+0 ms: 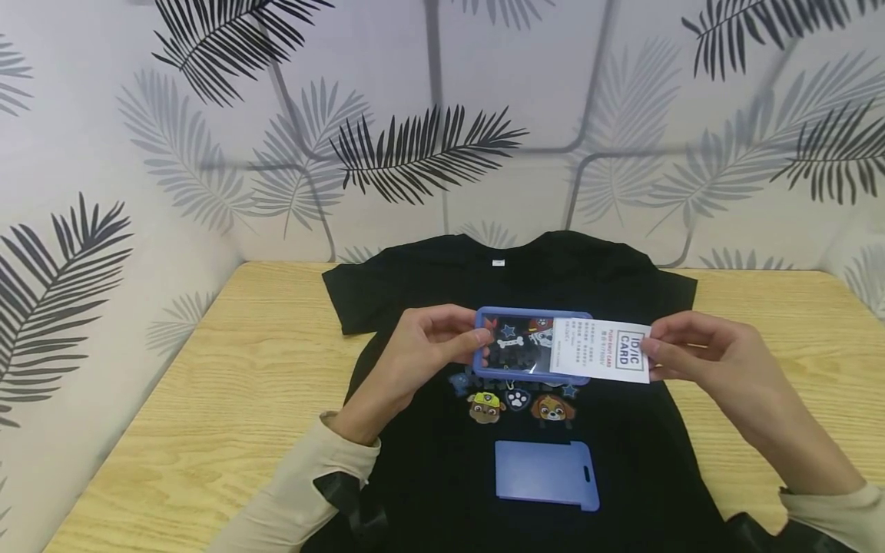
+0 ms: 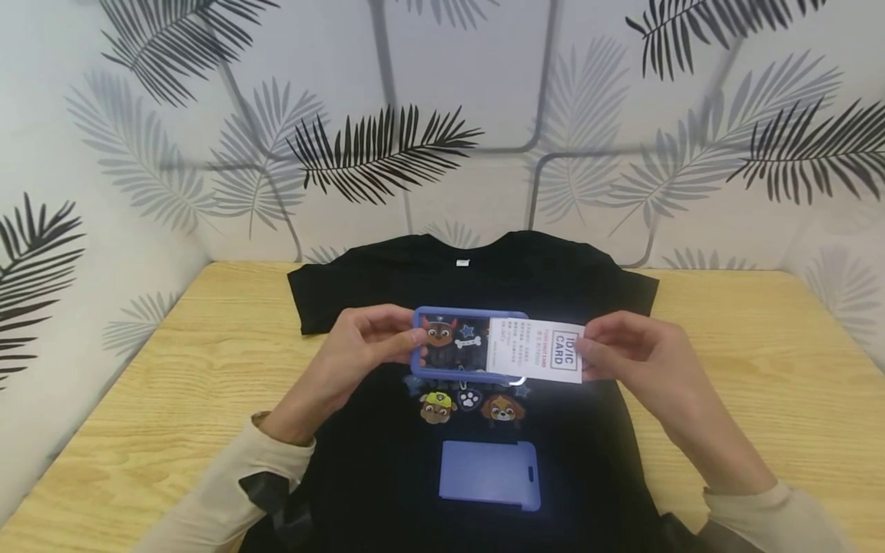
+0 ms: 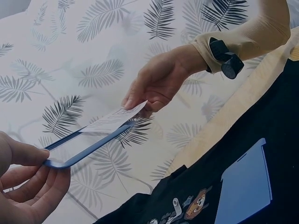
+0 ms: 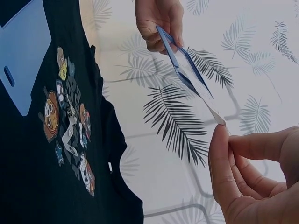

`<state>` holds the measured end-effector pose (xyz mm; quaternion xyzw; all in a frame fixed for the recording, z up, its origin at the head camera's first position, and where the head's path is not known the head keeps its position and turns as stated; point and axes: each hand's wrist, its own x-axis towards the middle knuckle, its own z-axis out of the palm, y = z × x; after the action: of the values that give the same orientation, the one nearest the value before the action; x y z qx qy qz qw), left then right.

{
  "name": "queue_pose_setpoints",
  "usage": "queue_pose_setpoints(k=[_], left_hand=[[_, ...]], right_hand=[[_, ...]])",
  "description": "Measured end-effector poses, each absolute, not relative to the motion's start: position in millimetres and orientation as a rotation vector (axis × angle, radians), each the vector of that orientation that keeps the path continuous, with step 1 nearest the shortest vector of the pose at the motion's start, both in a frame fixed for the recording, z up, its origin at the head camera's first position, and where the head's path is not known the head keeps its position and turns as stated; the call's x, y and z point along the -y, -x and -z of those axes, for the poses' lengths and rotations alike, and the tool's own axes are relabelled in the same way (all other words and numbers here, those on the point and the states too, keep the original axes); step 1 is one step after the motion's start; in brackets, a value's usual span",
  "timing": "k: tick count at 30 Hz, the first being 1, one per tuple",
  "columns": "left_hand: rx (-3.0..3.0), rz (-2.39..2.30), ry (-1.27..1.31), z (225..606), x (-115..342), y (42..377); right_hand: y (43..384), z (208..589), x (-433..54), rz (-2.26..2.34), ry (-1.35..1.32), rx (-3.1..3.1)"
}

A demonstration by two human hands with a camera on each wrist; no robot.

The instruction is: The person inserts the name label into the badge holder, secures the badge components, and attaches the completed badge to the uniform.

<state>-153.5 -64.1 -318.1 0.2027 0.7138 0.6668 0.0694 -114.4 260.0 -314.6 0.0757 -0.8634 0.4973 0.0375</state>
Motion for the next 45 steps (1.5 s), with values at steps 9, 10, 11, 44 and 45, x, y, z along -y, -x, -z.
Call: queue_pose_setpoints(k=[9,10,11,44,45], left_hand=[[-2.115,-2.016,-0.613,316.6,61.9,151.7],[-2.11,-2.018,-0.614,316.8,61.7,151.9],[-2.108,-2.02,-0.616,317.1,61.5,152.1],[-2.121,-1.995,-0.636,315.5,56.1,149.8],[-2.124,-1.992,-0.632,315.7,55.9,150.1]], right_hand=[[115.0,313.6,-254.2,-1.566,-0.256,2.614],[115.1,313.3,-253.6,-1.58,-0.262,2.605],[115.2,313.4,-252.5,-1.592,-0.268,2.597],[113.6,313.0,-228.3,-1.776,-0.321,2.461],[113.3,313.0,-227.5,-1.76,-0.313,2.467]])
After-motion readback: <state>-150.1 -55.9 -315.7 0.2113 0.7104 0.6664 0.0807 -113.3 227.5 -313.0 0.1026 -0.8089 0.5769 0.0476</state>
